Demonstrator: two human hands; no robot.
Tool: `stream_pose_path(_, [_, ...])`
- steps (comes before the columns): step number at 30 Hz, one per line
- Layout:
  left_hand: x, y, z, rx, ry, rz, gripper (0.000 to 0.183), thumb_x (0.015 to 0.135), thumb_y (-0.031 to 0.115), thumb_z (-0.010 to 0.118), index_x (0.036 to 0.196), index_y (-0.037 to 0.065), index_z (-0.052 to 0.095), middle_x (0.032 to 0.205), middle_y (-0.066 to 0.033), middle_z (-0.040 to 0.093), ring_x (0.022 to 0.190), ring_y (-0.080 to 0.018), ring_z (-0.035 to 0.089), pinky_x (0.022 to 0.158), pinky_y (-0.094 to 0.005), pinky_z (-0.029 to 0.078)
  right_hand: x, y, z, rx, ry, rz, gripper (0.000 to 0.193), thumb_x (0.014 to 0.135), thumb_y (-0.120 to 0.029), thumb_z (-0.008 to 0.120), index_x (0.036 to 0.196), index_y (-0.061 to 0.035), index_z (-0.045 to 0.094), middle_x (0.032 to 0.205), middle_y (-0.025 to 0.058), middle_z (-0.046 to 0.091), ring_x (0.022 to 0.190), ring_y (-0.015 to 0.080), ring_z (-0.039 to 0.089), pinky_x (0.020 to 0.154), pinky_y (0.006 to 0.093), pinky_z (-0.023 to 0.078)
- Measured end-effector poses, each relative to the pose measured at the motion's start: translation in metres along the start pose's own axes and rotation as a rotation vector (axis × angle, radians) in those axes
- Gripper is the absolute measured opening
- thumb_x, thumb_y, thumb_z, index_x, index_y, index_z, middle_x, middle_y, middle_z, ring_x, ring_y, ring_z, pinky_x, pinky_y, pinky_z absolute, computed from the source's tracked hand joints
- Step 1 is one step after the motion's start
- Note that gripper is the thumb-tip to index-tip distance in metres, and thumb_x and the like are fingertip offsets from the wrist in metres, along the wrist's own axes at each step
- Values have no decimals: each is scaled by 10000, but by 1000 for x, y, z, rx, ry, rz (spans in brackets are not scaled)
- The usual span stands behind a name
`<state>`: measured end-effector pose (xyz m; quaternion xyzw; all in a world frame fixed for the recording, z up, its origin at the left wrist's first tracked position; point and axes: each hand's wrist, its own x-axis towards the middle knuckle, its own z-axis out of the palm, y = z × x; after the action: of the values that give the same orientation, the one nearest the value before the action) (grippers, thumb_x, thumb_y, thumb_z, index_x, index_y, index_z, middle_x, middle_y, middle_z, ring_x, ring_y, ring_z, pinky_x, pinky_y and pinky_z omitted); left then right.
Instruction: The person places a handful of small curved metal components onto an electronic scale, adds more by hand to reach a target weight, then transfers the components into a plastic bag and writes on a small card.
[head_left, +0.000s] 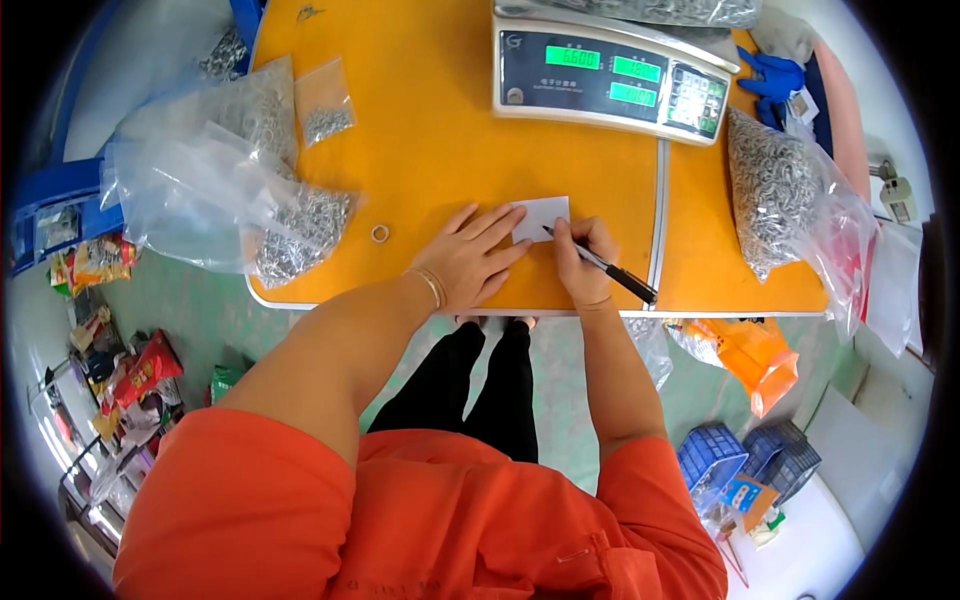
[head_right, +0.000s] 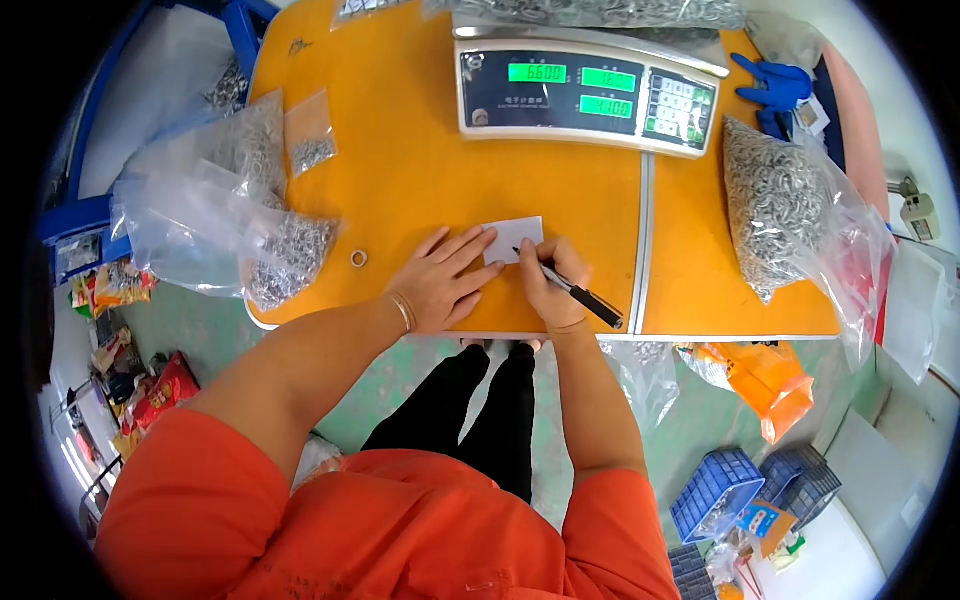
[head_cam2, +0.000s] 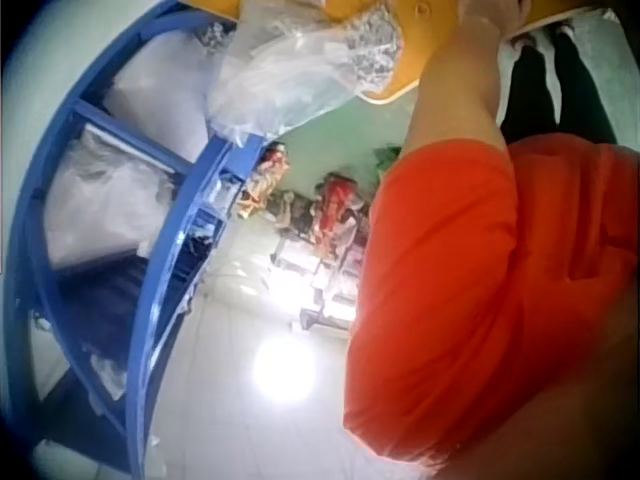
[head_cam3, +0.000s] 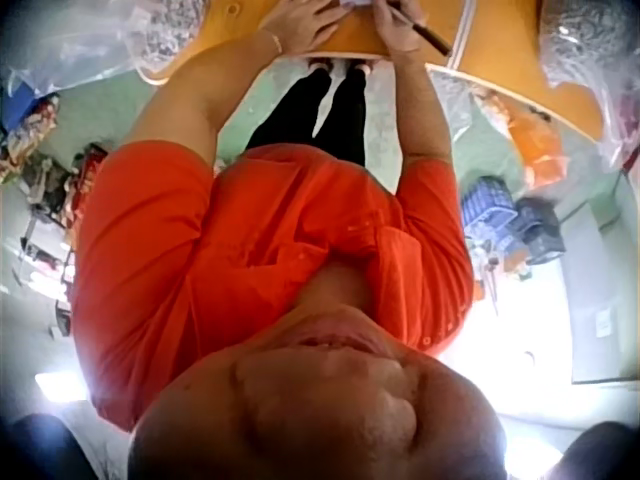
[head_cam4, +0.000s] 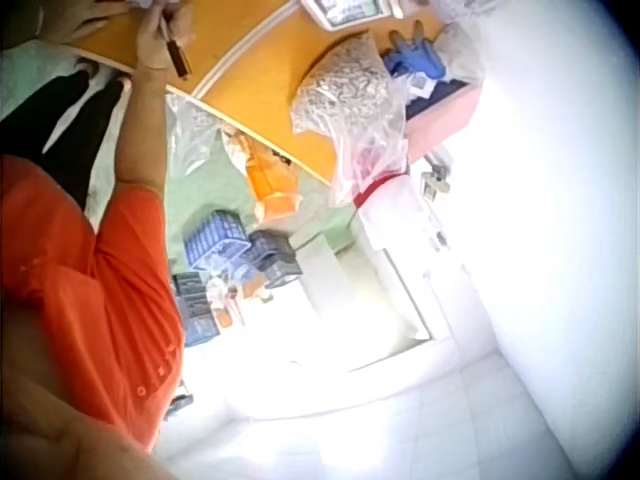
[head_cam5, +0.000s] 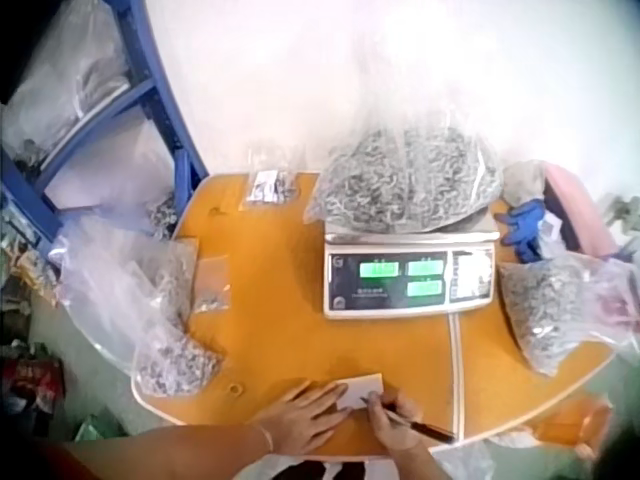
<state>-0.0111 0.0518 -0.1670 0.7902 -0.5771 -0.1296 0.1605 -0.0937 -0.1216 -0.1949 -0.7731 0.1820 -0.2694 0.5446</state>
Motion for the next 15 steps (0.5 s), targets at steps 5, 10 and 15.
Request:
stream_pose_path(5, [-5, -3, 5, -10, 8, -7, 430, 834, 236, 507, 1255, 154, 475, 1426, -145, 279, 1316, -277, 276, 1054, -467, 214, -1, 1, 3, -33, -80, -2, 218, 752, -36, 690, 650, -33, 497, 527, 73, 528, 434, 128, 490, 427, 246, 383])
stream_pose_path(10, [-5, -3, 7, -25, 24, -1, 434, 830, 231, 512, 1257, 157, 475, 1424, -142, 283, 1316, -275, 276, 1056, -463, 215, 2, -3, 5, -124, -122, -63, 225, 731, -44, 701, 642, -32, 494, 537, 108, 533, 431, 211, 514, 421, 278, 396])
stream_pose_path(15, [-4, -3, 8, -66, 55, 1, 429, 813, 219, 533, 1235, 153, 489, 1416, -135, 300, 1311, -272, 286, 1048, -473, 227, 4, -3, 5, -176, -150, -83, 244, 730, -53, 701, 623, -36, 483, 529, 112, 523, 429, 231, 512, 417, 290, 395])
